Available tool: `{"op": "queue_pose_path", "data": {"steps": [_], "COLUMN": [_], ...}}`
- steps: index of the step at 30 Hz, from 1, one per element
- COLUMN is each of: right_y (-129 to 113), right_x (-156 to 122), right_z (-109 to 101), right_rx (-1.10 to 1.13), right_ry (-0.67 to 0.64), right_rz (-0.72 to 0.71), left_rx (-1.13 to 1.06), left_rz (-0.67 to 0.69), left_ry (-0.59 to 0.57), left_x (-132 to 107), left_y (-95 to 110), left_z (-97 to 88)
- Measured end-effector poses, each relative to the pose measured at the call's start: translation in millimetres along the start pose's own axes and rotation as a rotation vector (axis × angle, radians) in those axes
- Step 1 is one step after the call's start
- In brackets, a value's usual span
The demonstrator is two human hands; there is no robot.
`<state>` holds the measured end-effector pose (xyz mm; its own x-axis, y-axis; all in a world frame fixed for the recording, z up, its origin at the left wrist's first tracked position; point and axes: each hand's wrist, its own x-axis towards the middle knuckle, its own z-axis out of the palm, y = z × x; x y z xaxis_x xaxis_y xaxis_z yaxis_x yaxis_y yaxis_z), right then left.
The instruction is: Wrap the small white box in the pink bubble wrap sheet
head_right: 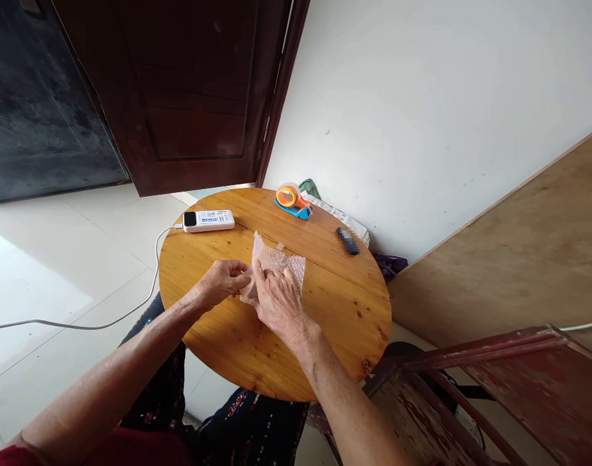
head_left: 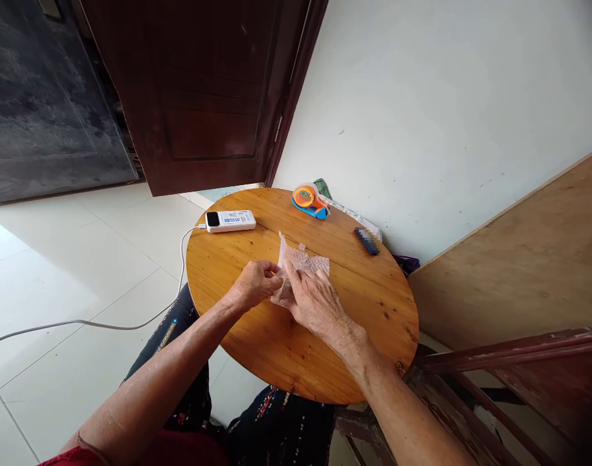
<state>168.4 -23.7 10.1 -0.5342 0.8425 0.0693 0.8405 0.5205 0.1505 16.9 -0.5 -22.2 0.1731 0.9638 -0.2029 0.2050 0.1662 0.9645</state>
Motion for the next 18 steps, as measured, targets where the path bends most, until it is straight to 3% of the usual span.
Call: {"op": "queue_pose_path", "data": {"steps": [4,8,10,13,15,18], "right_y": [2.1,27.3,44.1,60.7,62.0,53.9], "right_x": [-1.7,-27.0,-48.8,-80.0,-91.7,-88.7], "right_z": [-3.0,-2.6,6.3,28.2,41.9,51.9], "right_rx": [0.097,0.361,0.502,0.635,0.734,0.878], "right_ry": [0.016,0.120,0.214,0.186,0.151,0.165], "right_rz": [0.049,0.107,0.321,0.623,0.723,0.764], "left_rx": [0.190,0.422,0.515,0.624,0.702,0.833], "left_rz": [0.134,0.233,0.260,0.289,0.307,0.315], "left_ry": [-0.049,-0.139,-0.162,-0.190,-0.184,-0.149], "left_x": [-6.5,-14.6,-15.4,-12.9,-11.1,-11.3], "left_y": [10.1,21.4,24.8,26.6,26.8,26.7], "left_z": [9.9,8.2,6.5,6.5,8.6,13.3]}}
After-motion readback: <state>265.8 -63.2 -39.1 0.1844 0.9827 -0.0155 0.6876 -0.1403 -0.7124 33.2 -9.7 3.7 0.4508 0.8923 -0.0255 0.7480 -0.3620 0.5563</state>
